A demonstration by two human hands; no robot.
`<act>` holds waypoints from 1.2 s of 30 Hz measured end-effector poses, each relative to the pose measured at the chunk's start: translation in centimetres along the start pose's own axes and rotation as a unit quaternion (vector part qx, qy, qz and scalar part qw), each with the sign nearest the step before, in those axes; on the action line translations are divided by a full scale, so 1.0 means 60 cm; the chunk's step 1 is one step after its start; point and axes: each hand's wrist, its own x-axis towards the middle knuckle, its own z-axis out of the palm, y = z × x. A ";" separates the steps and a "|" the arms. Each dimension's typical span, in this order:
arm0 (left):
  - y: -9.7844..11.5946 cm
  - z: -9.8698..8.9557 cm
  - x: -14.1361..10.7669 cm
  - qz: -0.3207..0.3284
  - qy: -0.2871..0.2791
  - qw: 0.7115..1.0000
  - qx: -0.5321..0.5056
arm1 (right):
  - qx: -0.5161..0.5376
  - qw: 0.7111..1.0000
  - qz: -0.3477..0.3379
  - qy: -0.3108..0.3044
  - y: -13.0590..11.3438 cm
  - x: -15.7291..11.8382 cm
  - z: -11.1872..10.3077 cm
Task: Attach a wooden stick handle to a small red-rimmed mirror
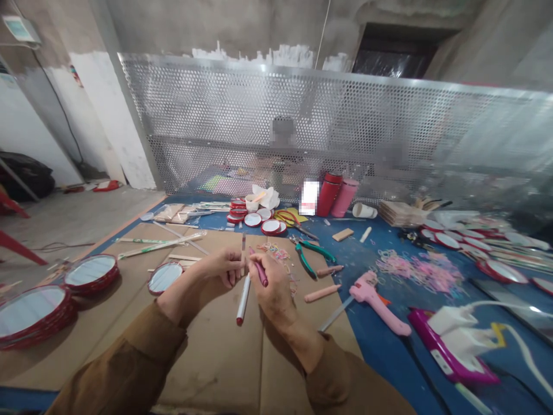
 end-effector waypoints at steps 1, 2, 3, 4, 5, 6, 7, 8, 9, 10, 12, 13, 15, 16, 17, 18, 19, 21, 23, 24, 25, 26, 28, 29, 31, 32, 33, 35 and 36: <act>0.000 0.000 0.000 -0.006 -0.002 1.000 -0.003 | 0.000 1.000 0.001 0.000 0.002 -0.001 0.001; 0.000 0.001 -0.001 -0.013 -0.001 1.000 -0.004 | -0.001 1.000 0.001 0.002 0.005 -0.001 0.002; 0.001 0.001 -0.002 -0.020 0.000 1.000 -0.006 | -0.002 1.000 -0.002 0.004 0.008 -0.003 0.004; 0.001 0.002 -0.003 -0.023 0.002 1.000 -0.008 | -0.003 1.000 -0.005 0.008 0.011 -0.004 0.006; 0.002 0.002 -0.004 -0.025 0.005 1.000 -0.010 | -0.004 1.000 -0.009 0.012 0.013 -0.005 0.007; 0.003 0.003 -0.005 -0.024 0.008 1.000 -0.013 | -0.006 1.000 -0.011 0.017 0.014 -0.006 0.008; 0.004 0.004 -0.007 -0.022 0.010 1.000 -0.016 | -0.006 1.000 -0.011 0.021 0.014 -0.007 0.008; 0.006 0.004 -0.008 -0.020 0.010 1.000 -0.017 | -0.007 1.000 -0.011 0.024 0.013 -0.007 0.008; 0.008 0.005 -0.010 -0.017 0.008 1.000 -0.018 | -0.006 1.000 -0.010 0.026 0.012 -0.008 0.006; 0.010 0.005 -0.013 -0.014 0.007 1.000 -0.018 | -0.005 1.000 -0.009 0.027 0.009 -0.008 0.005; 0.015 0.006 -0.017 -0.017 0.003 1.000 -0.018 | -0.004 1.000 -0.004 0.027 0.003 -0.009 0.000; 0.018 0.006 -0.019 -0.022 0.001 1.000 -0.019 | -0.004 1.000 -0.001 0.025 0.001 -0.009 -0.002; 0.023 0.006 -0.021 -0.033 -0.001 0.999 -0.026 | -0.002 1.000 0.007 0.023 -0.001 -0.009 -0.005; 0.024 0.007 -0.022 -0.038 -0.001 0.999 -0.029 | 0.000 1.000 0.011 0.020 0.000 -0.009 -0.006; 0.025 0.007 -0.023 -0.041 -0.001 0.999 -0.032 | 0.001 1.000 0.014 0.016 0.004 -0.008 -0.006; 0.025 0.007 -0.023 -0.043 0.001 0.998 -0.034 | 0.005 1.000 0.019 0.014 0.008 -0.006 -0.007; 0.025 0.008 -0.023 -0.045 0.004 0.998 -0.035 | 0.011 0.999 0.026 0.016 0.014 -0.004 -0.007; 0.023 0.009 -0.022 -0.048 0.009 0.998 -0.032 | 0.030 0.998 0.050 0.036 0.025 -0.001 -0.008; 0.020 0.009 -0.020 -0.045 0.012 0.998 -0.030 | 0.041 0.995 0.066 0.056 0.030 0.000 -0.008; 0.018 0.009 -0.020 -0.040 0.013 0.999 -0.031 | 0.039 0.996 0.061 0.053 0.030 -0.001 -0.008; 0.017 0.009 -0.020 -0.034 0.014 0.999 -0.031 | 0.033 0.998 0.042 0.042 0.027 -0.004 -0.008; 0.017 0.009 -0.020 -0.027 0.014 0.999 -0.032 | 0.025 0.999 0.010 0.025 0.022 -0.007 -0.009; 0.017 0.009 -0.022 -0.015 0.010 0.999 -0.028 | 0.008 0.998 -0.064 -0.009 0.011 -0.013 -0.010; 0.018 0.008 -0.022 -0.011 0.008 1.000 -0.024 | 0.002 0.996 -0.091 -0.021 0.006 -0.016 -0.011; 0.018 0.008 -0.024 -0.008 0.002 1.000 -0.024 | 0.000 0.994 -0.110 -0.030 0.001 -0.018 -0.013; 0.019 0.008 -0.024 -0.010 0.003 1.000 -0.027 | 0.007 0.994 -0.106 -0.029 0.001 -0.018 -0.014; 0.019 0.008 -0.024 -0.013 -0.001 0.999 -0.034 | 0.020 0.995 -0.096 -0.029 0.003 -0.017 -0.013; 0.021 0.009 -0.024 -0.019 0.000 0.999 -0.048 | 0.048 0.996 -0.066 -0.029 0.011 -0.013 -0.010; 0.023 0.009 -0.024 -0.027 -0.001 0.998 -0.052 | 0.058 0.997 -0.045 -0.033 0.015 -0.012 -0.007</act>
